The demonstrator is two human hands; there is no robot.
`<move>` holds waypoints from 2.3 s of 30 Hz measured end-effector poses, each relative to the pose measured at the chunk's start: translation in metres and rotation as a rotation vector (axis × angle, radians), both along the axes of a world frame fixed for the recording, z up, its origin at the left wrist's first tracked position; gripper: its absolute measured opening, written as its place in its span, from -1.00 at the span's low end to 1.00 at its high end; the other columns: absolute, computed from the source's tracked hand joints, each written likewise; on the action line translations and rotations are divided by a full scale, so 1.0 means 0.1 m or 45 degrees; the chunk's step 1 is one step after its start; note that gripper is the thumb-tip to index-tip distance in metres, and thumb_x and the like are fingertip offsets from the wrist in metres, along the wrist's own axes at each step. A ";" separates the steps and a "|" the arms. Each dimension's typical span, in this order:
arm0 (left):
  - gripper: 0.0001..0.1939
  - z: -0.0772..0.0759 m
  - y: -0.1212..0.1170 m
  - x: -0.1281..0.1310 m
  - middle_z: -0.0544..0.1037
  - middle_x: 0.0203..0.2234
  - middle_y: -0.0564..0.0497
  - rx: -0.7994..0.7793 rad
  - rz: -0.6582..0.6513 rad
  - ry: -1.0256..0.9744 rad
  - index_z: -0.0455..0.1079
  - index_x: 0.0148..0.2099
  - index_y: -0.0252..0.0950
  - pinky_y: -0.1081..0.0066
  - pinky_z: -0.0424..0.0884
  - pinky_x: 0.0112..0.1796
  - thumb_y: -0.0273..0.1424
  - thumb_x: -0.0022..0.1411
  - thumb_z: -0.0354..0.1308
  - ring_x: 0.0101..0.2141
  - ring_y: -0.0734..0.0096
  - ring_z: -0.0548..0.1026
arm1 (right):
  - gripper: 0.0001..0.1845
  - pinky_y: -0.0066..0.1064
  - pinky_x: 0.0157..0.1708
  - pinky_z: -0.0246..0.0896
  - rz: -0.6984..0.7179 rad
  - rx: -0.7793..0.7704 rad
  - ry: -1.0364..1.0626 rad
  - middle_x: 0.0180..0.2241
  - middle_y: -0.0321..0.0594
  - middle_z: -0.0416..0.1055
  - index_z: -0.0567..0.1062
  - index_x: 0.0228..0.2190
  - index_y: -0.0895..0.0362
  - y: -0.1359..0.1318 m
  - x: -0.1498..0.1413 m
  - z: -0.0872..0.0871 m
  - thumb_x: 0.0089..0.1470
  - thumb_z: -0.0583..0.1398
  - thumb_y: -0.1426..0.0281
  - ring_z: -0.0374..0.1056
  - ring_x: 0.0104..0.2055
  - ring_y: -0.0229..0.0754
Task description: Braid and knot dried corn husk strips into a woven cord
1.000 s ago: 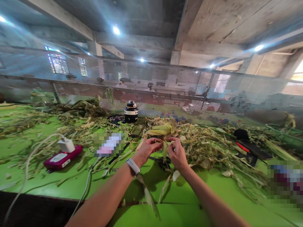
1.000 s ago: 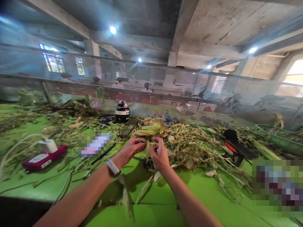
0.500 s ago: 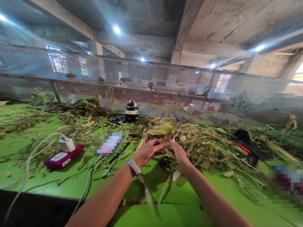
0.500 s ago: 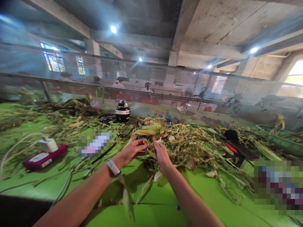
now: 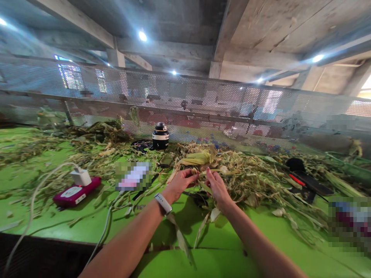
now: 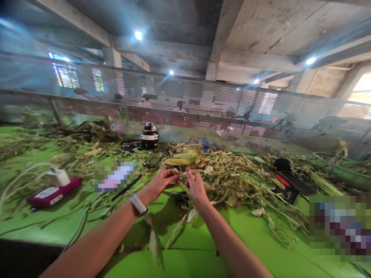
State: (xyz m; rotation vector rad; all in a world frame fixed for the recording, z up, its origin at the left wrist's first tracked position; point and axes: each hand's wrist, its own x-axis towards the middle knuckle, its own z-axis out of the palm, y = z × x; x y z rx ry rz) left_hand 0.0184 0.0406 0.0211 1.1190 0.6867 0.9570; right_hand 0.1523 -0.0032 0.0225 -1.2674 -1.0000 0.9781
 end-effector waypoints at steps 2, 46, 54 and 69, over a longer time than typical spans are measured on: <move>-0.64 0.00 0.02 -0.01 0.52 -0.44 0.07 0.010 0.075 -0.005 0.47 -0.38 -0.32 0.46 0.37 -0.33 -0.26 -0.26 0.43 -0.45 0.52 0.40 | -0.46 -0.55 -0.80 -0.07 0.053 -0.021 -0.035 -0.67 -0.46 0.20 0.30 -0.30 0.10 0.00 -0.01 -0.02 -0.16 0.20 -0.06 0.02 -0.73 -0.40; -0.64 -0.02 0.12 -0.07 0.52 -0.46 0.05 0.264 -0.086 -0.008 0.49 -0.34 -0.35 0.50 0.25 -0.35 -0.19 -0.13 0.37 -0.43 0.52 0.37 | -0.61 -0.58 -0.75 0.00 0.190 -0.019 0.076 -0.53 -0.35 0.39 0.41 -0.36 0.12 0.09 0.39 0.15 -0.13 0.29 0.10 0.15 -0.69 -0.42; -0.65 0.01 0.13 -0.09 0.52 -0.47 0.08 -0.024 -0.087 -0.303 0.48 -0.40 -0.35 0.55 0.31 -0.35 -0.33 -0.29 0.47 -0.45 0.60 0.40 | -0.54 -0.57 -0.49 0.22 0.716 -0.193 0.140 -0.43 -0.30 0.49 0.51 -0.23 0.18 -0.06 0.50 0.30 -0.28 0.39 0.41 0.36 -0.49 -0.37; -0.61 -0.02 0.12 -0.09 0.42 -0.56 0.12 0.219 -0.083 0.010 0.43 -0.41 -0.36 0.53 0.14 -0.47 -0.20 -0.24 0.42 -0.52 0.62 0.27 | -0.68 -0.69 -0.78 -0.05 0.414 -0.026 0.530 -0.67 -0.52 0.29 0.44 -0.37 0.11 -0.05 0.51 0.39 -0.27 0.37 0.47 0.02 -0.77 -0.53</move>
